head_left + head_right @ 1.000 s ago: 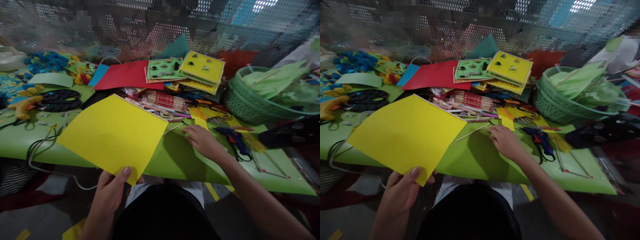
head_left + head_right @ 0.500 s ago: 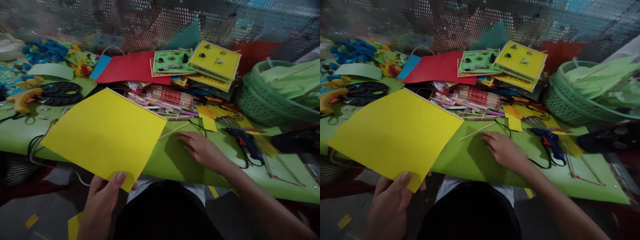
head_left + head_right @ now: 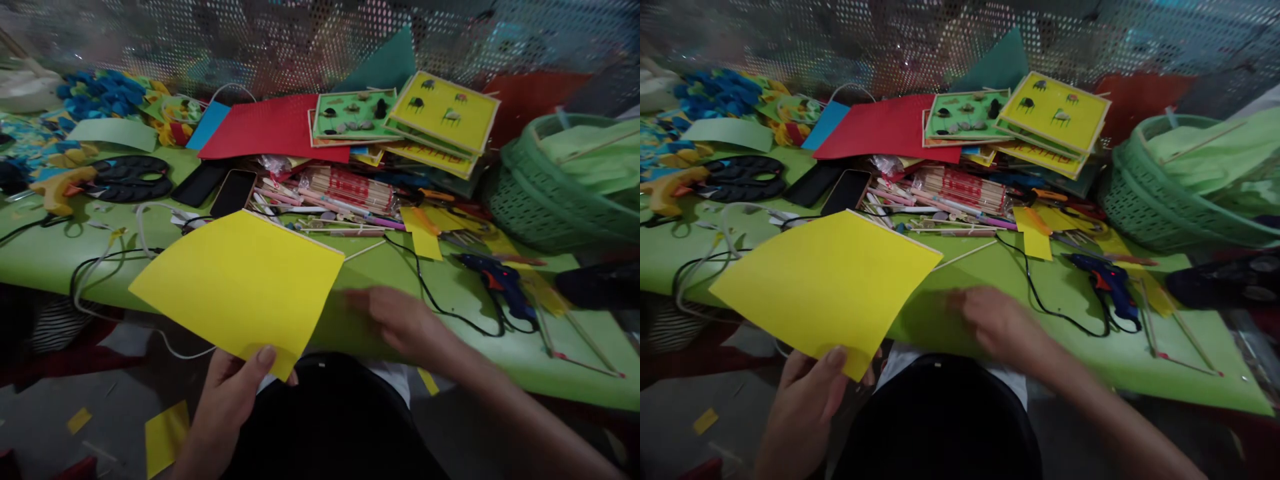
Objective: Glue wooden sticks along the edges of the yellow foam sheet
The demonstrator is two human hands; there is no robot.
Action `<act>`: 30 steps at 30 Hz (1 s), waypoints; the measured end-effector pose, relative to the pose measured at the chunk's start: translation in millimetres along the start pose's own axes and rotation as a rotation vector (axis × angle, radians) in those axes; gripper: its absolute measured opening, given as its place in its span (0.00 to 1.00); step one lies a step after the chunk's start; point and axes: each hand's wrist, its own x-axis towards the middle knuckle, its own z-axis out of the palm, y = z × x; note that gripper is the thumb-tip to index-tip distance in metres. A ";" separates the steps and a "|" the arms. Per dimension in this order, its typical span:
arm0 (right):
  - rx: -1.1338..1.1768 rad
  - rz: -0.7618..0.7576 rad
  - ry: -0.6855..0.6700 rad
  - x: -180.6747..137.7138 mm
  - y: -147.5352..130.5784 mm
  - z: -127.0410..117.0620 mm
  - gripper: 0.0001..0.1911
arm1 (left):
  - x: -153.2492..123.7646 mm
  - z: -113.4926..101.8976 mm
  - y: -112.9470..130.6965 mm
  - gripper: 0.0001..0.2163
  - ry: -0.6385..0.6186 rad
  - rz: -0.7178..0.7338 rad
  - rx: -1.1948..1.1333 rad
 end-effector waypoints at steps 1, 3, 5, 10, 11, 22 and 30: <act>-0.087 0.077 0.105 7.1 8.5 -5.8 0.28 | -0.6 3.8 -3.9 0.13 -0.041 -0.013 -0.021; -0.263 0.221 0.096 24.1 27.3 -16.4 0.22 | -2.0 11.7 -12.7 0.15 -0.112 -0.019 -0.071; -0.395 0.274 0.015 39.7 42.2 -22.5 0.16 | -4.7 19.6 -20.8 0.17 -0.204 -0.012 -0.077; -0.486 0.409 -0.018 49.8 49.7 -19.8 0.13 | -18.2 49.7 -34.7 0.23 -0.351 -0.050 -0.003; -0.496 0.442 -0.006 47.3 47.8 -19.5 0.13 | -21.0 58.5 -38.9 0.25 -0.378 -0.066 0.001; -0.654 0.905 0.066 -11.4 50.8 -58.6 0.10 | -4.8 109.8 -44.7 0.37 -1.546 -0.014 0.320; -0.164 0.788 0.408 -69.8 67.2 -52.4 0.16 | 54.9 72.0 1.1 0.26 -0.593 0.783 1.448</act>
